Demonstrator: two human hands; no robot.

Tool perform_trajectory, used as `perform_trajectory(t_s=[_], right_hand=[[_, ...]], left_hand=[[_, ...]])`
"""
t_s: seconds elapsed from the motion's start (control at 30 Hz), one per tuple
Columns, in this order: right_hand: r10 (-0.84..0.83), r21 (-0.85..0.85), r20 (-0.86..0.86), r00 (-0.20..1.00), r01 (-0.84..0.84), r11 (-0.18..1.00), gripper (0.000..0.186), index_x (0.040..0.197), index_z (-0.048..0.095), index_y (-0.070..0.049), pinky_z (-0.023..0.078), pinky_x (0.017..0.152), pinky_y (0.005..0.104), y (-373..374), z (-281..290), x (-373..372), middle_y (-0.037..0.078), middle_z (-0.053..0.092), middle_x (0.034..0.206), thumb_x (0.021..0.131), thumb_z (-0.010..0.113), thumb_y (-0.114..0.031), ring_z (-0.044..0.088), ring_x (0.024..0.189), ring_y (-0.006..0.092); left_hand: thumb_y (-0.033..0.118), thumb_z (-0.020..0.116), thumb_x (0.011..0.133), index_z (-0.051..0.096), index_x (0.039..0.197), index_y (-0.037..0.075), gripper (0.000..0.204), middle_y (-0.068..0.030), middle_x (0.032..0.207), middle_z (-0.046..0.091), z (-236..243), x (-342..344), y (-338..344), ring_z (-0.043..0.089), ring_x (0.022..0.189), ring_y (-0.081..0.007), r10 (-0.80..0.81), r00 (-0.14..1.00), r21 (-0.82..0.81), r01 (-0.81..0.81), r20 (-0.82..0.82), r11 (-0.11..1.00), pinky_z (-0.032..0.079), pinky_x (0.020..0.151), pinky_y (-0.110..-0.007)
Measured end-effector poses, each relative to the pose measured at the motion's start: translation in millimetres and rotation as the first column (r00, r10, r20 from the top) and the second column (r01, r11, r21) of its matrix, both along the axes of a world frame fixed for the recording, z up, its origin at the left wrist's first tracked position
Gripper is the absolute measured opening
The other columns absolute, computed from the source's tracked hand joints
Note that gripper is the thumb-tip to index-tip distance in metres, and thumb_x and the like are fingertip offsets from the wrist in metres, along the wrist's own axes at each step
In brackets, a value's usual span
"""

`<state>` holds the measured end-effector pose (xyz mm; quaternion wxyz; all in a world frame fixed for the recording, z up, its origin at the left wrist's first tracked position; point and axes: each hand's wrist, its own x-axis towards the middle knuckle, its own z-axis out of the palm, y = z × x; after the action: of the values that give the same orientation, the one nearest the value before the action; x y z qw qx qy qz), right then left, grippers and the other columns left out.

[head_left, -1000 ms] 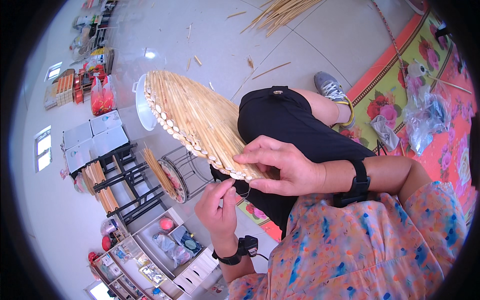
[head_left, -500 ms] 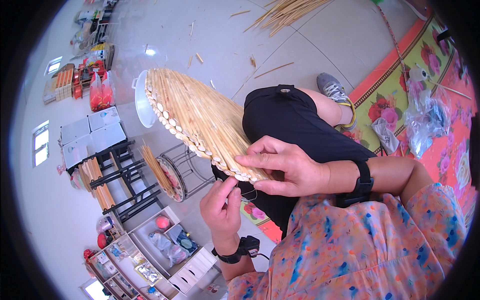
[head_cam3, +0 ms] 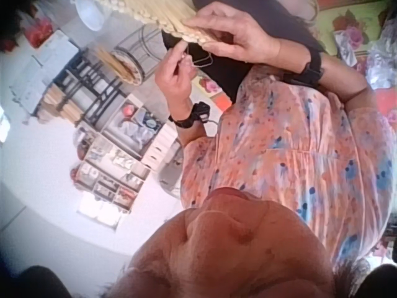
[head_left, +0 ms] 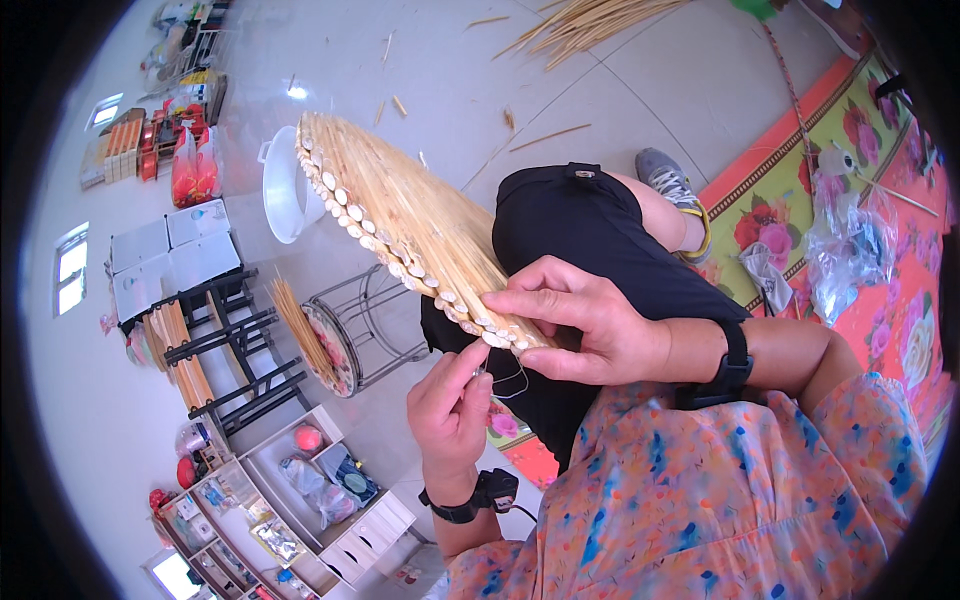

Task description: The person weaves thin wooden strips into a circular fan shape using a needle and thread, then uses a tool to cut off the excess ends of the strips along the border.

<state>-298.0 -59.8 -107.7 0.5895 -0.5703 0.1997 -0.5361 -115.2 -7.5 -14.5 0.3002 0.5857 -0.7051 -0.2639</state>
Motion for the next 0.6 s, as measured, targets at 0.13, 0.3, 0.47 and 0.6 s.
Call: perform_trajectory(t_s=[0.13, 0.3, 0.47, 0.6], right_hand=[[0.023, 0.003, -0.002, 1.000, -0.023, 1.000, 0.054, 0.135, 0.057, -0.010, 0.050, 0.065, 0.0244, 1.0, 0.7, 0.2, 0.009, 0.051, 0.111, 0.083, 0.072, -0.009, 0.056, 0.079, 0.0140], [-0.002, 0.002, -0.047, 0.999, 0.002, 1.000, 0.055, 0.137, 0.056, -0.010, 0.049, 0.067, 0.0244, 1.7, 1.2, -0.7, 0.010, 0.050, 0.112, 0.084, 0.070, -0.009, 0.054, 0.082, 0.0150], [0.015, 0.015, -0.014, 1.000, -0.015, 1.000, 0.056, 0.137, 0.056, -0.011, 0.048, 0.067, 0.0245, 2.3, 0.2, 2.3, 0.009, 0.050, 0.112, 0.083, 0.070, -0.008, 0.054, 0.083, 0.0147], [0.028, 0.048, 0.022, 0.999, -0.029, 0.998, 0.055, 0.137, 0.056, -0.011, 0.049, 0.067, 0.0246, 3.1, 1.3, 2.0, 0.009, 0.050, 0.112, 0.084, 0.070, -0.007, 0.054, 0.084, 0.0142]], left_hand=[[-0.003, 0.067, 0.083, 0.068, 0.106, -0.002, 0.023, -0.0056, 0.067, 0.053, 1.0, 2.4, -0.1, 0.047, 0.054, -0.0121, 0.037, 0.997, 0.011, -0.038, 0.073, 0.999, 0.035, 0.049, -0.025], [-0.003, 0.067, 0.083, 0.069, 0.101, 0.000, 0.019, -0.0062, 0.068, 0.056, 3.7, -7.9, -2.9, 0.047, 0.052, -0.0123, 0.049, 0.987, -0.093, -0.035, 0.152, 0.995, 0.035, 0.047, -0.026], [-0.003, 0.067, 0.083, 0.069, 0.097, 0.001, 0.015, -0.0056, 0.067, 0.055, -9.5, -13.2, -0.1, 0.046, 0.051, -0.0115, 0.115, 0.988, -0.179, -0.095, 0.104, 0.979, 0.033, 0.045, -0.026], [-0.003, 0.065, 0.084, 0.068, 0.096, 0.000, 0.012, -0.0052, 0.066, 0.053, -13.9, -17.9, -0.3, 0.044, 0.050, -0.0113, 0.141, 0.984, -0.215, -0.115, 0.107, 0.970, 0.031, 0.045, -0.025]])
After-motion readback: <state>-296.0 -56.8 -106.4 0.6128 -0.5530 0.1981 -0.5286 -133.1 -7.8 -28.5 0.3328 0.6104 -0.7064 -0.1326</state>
